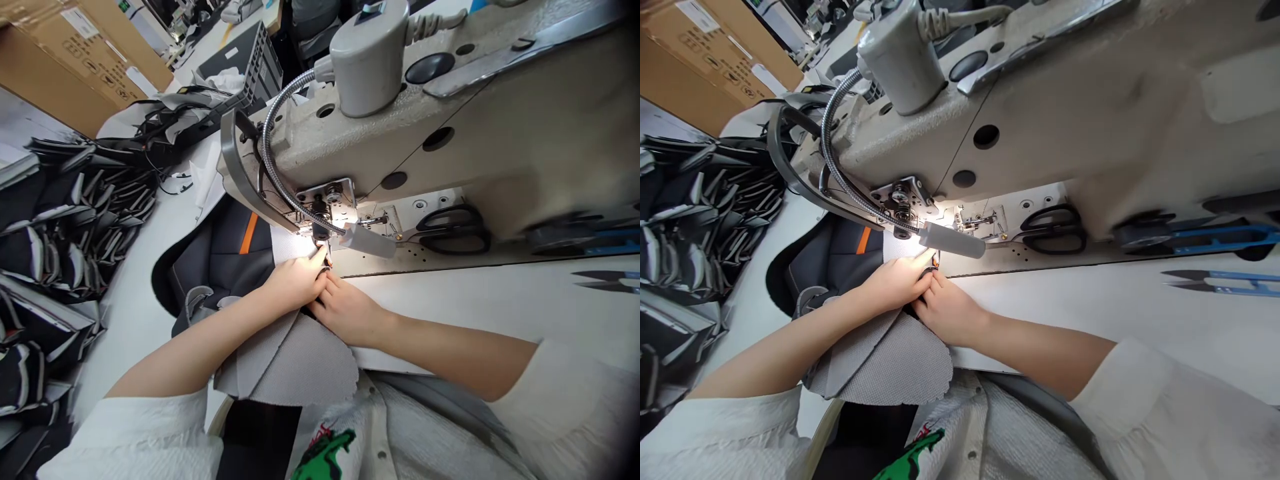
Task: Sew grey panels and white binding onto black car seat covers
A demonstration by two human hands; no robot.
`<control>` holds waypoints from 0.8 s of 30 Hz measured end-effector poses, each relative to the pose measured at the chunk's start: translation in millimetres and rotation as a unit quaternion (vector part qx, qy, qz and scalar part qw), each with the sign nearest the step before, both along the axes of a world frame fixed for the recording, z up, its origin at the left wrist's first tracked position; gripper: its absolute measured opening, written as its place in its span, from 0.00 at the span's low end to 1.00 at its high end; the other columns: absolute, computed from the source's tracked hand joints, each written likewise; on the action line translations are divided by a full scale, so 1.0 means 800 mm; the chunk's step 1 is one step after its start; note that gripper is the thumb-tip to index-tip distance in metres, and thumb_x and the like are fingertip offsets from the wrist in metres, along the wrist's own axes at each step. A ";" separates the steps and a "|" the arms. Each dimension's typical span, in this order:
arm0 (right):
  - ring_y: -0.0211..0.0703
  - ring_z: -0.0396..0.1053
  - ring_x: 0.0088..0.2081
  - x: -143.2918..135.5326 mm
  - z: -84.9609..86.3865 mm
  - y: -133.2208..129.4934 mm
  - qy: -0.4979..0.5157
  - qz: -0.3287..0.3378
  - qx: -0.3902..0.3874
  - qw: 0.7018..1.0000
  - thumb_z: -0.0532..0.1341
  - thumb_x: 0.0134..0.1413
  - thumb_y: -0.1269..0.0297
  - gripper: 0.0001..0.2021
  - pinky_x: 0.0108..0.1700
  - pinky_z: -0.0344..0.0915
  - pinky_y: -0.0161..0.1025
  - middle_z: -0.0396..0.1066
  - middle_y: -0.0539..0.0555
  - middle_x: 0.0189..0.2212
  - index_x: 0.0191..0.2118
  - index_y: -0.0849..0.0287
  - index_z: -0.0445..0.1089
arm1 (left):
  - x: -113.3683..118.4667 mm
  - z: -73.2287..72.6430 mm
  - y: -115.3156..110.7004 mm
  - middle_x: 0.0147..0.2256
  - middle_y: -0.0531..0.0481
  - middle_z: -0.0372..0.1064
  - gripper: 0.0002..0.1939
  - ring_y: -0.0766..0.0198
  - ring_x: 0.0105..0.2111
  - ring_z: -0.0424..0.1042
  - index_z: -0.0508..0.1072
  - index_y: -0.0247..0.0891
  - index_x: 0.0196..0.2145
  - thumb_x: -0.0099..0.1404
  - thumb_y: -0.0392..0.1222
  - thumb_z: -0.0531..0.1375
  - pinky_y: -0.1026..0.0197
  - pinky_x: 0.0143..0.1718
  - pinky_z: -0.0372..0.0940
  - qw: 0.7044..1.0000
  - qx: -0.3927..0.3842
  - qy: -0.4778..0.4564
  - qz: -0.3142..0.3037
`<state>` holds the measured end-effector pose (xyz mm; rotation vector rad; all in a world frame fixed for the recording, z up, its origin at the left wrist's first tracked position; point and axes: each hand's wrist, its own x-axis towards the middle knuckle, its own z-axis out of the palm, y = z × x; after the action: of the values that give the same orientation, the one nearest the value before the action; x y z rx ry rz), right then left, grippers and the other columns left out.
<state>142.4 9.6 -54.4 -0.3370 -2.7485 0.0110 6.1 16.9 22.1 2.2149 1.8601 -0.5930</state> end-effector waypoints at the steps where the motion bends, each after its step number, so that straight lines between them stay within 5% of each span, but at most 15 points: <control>1: 0.57 0.66 0.46 0.000 0.000 -0.002 -0.003 -0.008 0.018 1.000 0.53 0.56 0.70 0.16 0.55 0.55 0.56 0.69 0.68 0.43 0.48 0.70 0.67 | 0.000 -0.003 -0.002 0.39 0.43 0.72 0.25 0.53 0.36 0.73 0.56 0.39 0.60 0.66 0.44 0.48 0.58 0.34 0.66 1.000 0.015 -0.004 -0.004; 6: 0.57 0.67 0.47 0.000 -0.001 -0.006 0.017 -0.005 0.031 0.999 0.50 0.59 0.69 0.16 0.54 0.58 0.54 0.69 0.70 0.44 0.47 0.72 0.67 | -0.013 -0.004 -0.014 0.48 0.41 0.66 0.23 0.51 0.48 0.65 0.64 0.39 0.55 0.63 0.43 0.52 0.53 0.45 0.64 0.993 0.108 0.000 -0.049; 10: 0.59 0.63 0.53 0.003 -0.002 -0.002 0.021 -0.008 0.005 1.000 0.51 0.60 0.68 0.20 0.55 0.58 0.53 0.64 0.74 0.51 0.54 0.74 0.63 | -0.036 0.009 -0.017 0.55 0.41 0.60 0.30 0.45 0.57 0.55 0.62 0.42 0.57 0.56 0.41 0.58 0.41 0.56 0.53 0.985 0.141 0.033 -0.088; 13: 0.58 0.63 0.54 0.003 -0.002 -0.001 0.016 0.001 -0.002 1.000 0.51 0.60 0.69 0.20 0.55 0.58 0.53 0.63 0.73 0.52 0.56 0.72 0.61 | -0.050 0.010 -0.010 0.59 0.44 0.56 0.33 0.47 0.58 0.53 0.59 0.42 0.59 0.55 0.34 0.56 0.43 0.58 0.51 0.983 0.135 0.038 -0.115; 19: 0.59 0.60 0.56 0.003 -0.002 -0.002 0.004 0.000 -0.024 1.000 0.53 0.60 0.64 0.22 0.56 0.57 0.52 0.60 0.75 0.54 0.57 0.72 0.61 | -0.066 -0.008 0.035 0.43 0.41 0.72 0.17 0.51 0.45 0.67 0.70 0.36 0.50 0.66 0.37 0.50 0.48 0.50 0.59 0.951 0.228 0.037 -0.207; 24: 0.58 0.60 0.56 0.005 -0.004 -0.001 0.008 -0.003 -0.035 0.999 0.54 0.60 0.66 0.22 0.57 0.56 0.51 0.59 0.73 0.55 0.57 0.70 0.61 | -0.050 -0.005 0.045 0.38 0.42 0.73 0.15 0.54 0.37 0.71 0.75 0.36 0.39 0.68 0.39 0.48 0.54 0.35 0.62 0.945 0.221 0.052 -0.235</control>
<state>146.6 8.6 -57.4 -0.3637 -2.7364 0.1084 -34.2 52.9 18.4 3.0191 1.6301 -0.3906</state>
